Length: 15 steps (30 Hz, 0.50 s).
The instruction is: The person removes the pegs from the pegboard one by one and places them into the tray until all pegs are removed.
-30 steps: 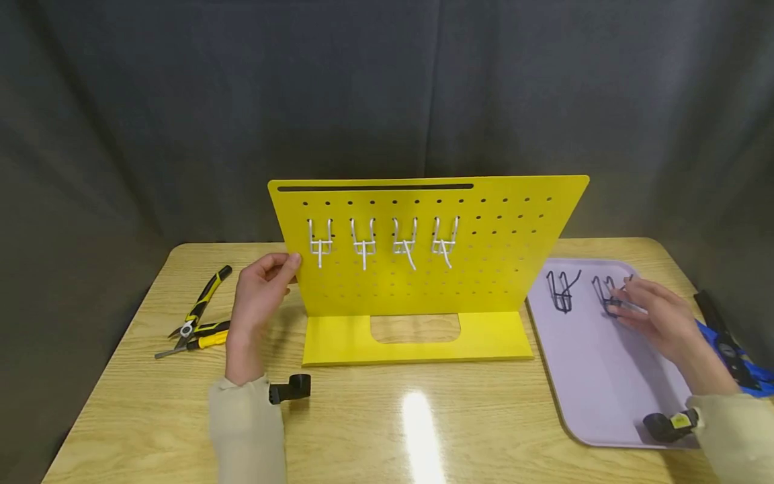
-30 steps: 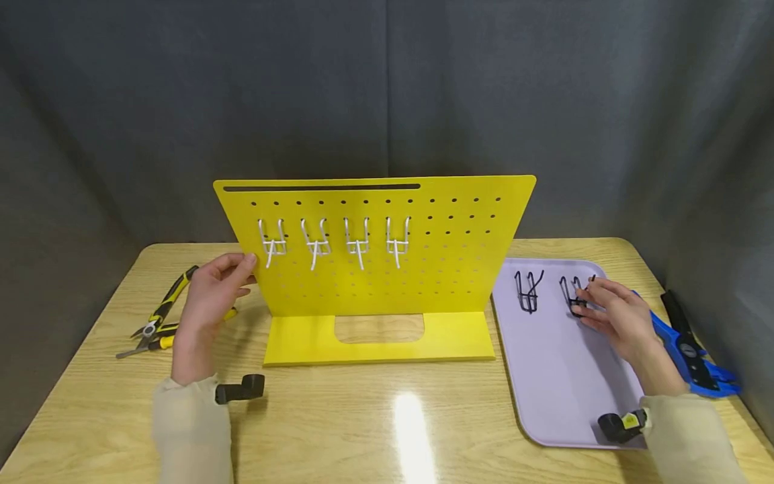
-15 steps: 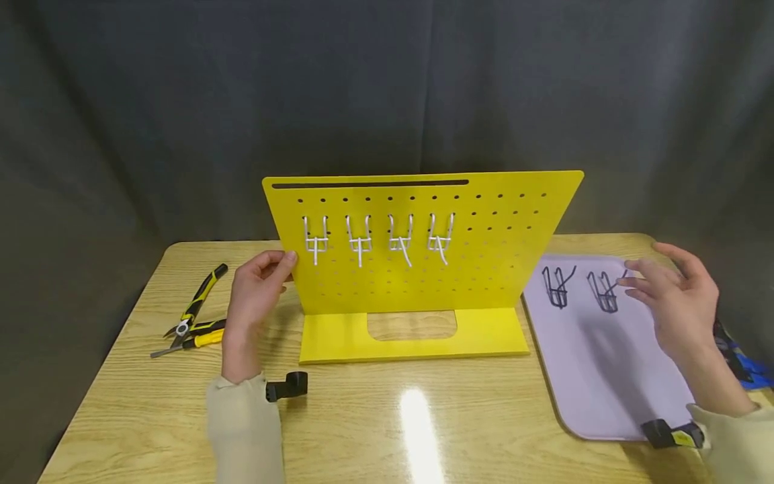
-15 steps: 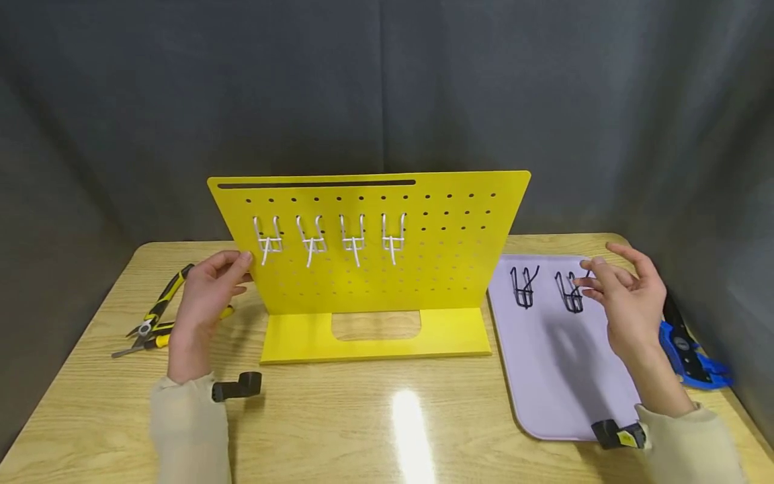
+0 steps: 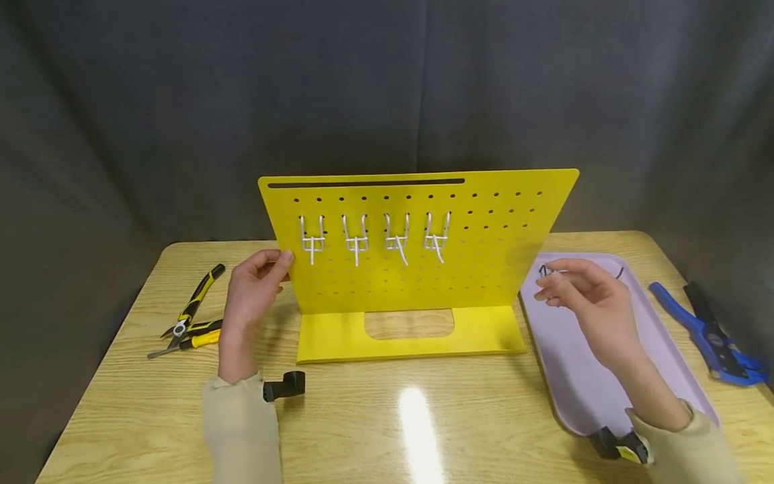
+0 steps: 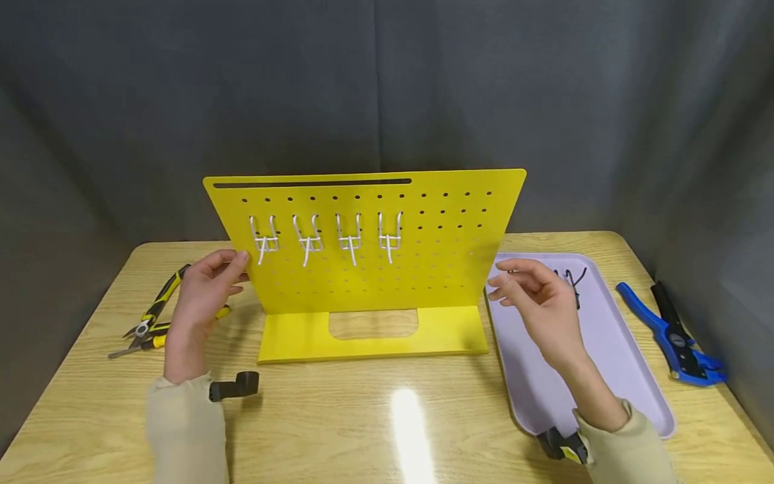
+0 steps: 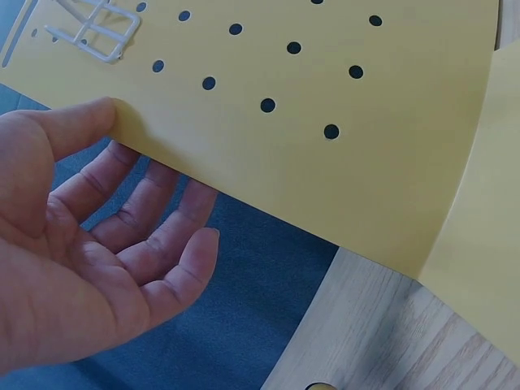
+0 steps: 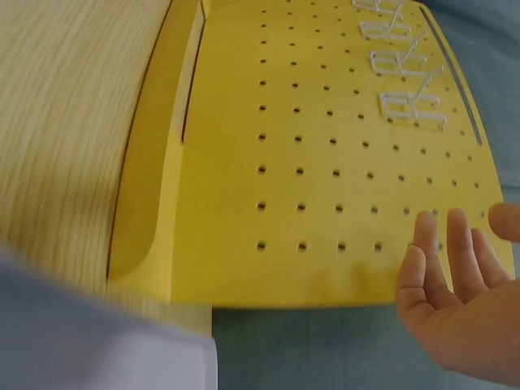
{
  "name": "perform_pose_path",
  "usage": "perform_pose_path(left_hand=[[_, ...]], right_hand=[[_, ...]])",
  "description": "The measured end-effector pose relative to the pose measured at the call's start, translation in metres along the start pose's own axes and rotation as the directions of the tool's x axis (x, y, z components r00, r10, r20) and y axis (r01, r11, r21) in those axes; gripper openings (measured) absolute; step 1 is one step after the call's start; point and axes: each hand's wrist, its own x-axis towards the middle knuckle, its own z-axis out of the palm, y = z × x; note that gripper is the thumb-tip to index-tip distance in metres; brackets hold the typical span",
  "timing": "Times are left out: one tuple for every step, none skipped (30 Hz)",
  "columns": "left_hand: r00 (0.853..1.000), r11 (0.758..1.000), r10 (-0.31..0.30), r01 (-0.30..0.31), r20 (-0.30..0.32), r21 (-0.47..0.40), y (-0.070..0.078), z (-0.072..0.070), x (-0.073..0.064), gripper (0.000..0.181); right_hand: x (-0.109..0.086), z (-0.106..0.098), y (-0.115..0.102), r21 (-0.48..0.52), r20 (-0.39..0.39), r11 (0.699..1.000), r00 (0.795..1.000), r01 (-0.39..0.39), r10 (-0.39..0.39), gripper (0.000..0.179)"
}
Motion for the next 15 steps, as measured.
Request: perform_pose_path(left_hand=[[1.0,1.0,-0.003,0.003,0.001,-0.004,0.0,0.0,0.0,0.041],[1.0,1.0,-0.005,0.005,0.003,-0.008,0.0,0.0,0.0,0.041],[1.0,1.0,-0.006,0.006,0.004,-0.009,-0.001,0.001,0.001,0.041],[1.0,1.0,-0.008,0.008,0.003,-0.009,-0.001,0.001,0.001,0.041],[1.0,1.0,-0.006,0.006,0.003,-0.008,-0.001,0.001,0.001,0.041],[1.0,1.0,-0.004,0.004,0.004,-0.004,-0.001,0.001,0.001,0.042],[1.0,1.0,-0.004,0.004,0.004,0.0,-0.001,0.001,0.001,0.043],[1.0,1.0,-0.003,0.003,0.005,0.002,0.0,0.001,0.001,0.043],[1.0,1.0,-0.005,0.005,0.006,0.002,0.0,0.0,0.001,0.044],[1.0,1.0,-0.006,0.006,0.006,0.001,0.0,0.0,0.001,0.045],[1.0,1.0,-0.009,0.009,0.006,0.0,0.001,0.0,0.001,0.045],[1.0,1.0,-0.013,0.013,0.006,0.0,0.001,0.0,0.001,0.045],[1.0,1.0,-0.016,0.016,0.004,-0.004,0.001,0.0,0.001,0.044],[1.0,1.0,-0.017,0.017,0.006,-0.004,0.001,0.0,0.001,0.044],[1.0,1.0,-0.016,0.016,0.007,-0.006,0.001,0.0,0.001,0.044]], right_hand=[[0.0,0.003,0.0,-0.039,0.025,0.999,1.0,0.012,-0.011,0.021],[0.0,0.007,0.0,-0.069,0.044,0.997,0.999,0.023,-0.02,0.019],[0.0,0.01,0.001,-0.09,0.063,0.995,0.998,0.029,-0.024,0.018],[0.0,0.014,0.002,-0.096,0.082,0.995,0.996,0.035,-0.027,0.018],[0.0,0.018,0.003,-0.105,0.094,0.994,0.995,0.036,-0.027,0.018],[0.0,0.023,0.004,-0.109,0.104,0.993,0.994,0.038,-0.027,0.017],[-0.001,0.027,0.005,-0.105,0.116,0.994,0.993,0.044,-0.032,0.018],[-0.001,0.032,0.006,-0.102,0.123,0.994,0.992,0.047,-0.034,0.018],[-0.001,0.037,0.006,-0.105,0.131,0.993,0.991,0.05,-0.036,0.018],[0.0,0.042,0.007,-0.115,0.139,0.992,0.99,0.053,-0.036,0.019],[0.0,0.046,0.007,-0.124,0.148,0.991,0.988,0.055,-0.036,0.019],[0.0,0.05,0.007,-0.123,0.163,0.99,0.986,0.063,-0.043,0.019],[0.001,0.054,0.007,-0.126,0.177,0.989,0.983,0.073,-0.05,0.019],[0.002,0.057,0.007,-0.132,0.187,0.988,0.981,0.079,-0.054,0.019],[0.002,0.06,0.007,-0.132,0.193,0.987,0.979,0.087,-0.06,0.019]])
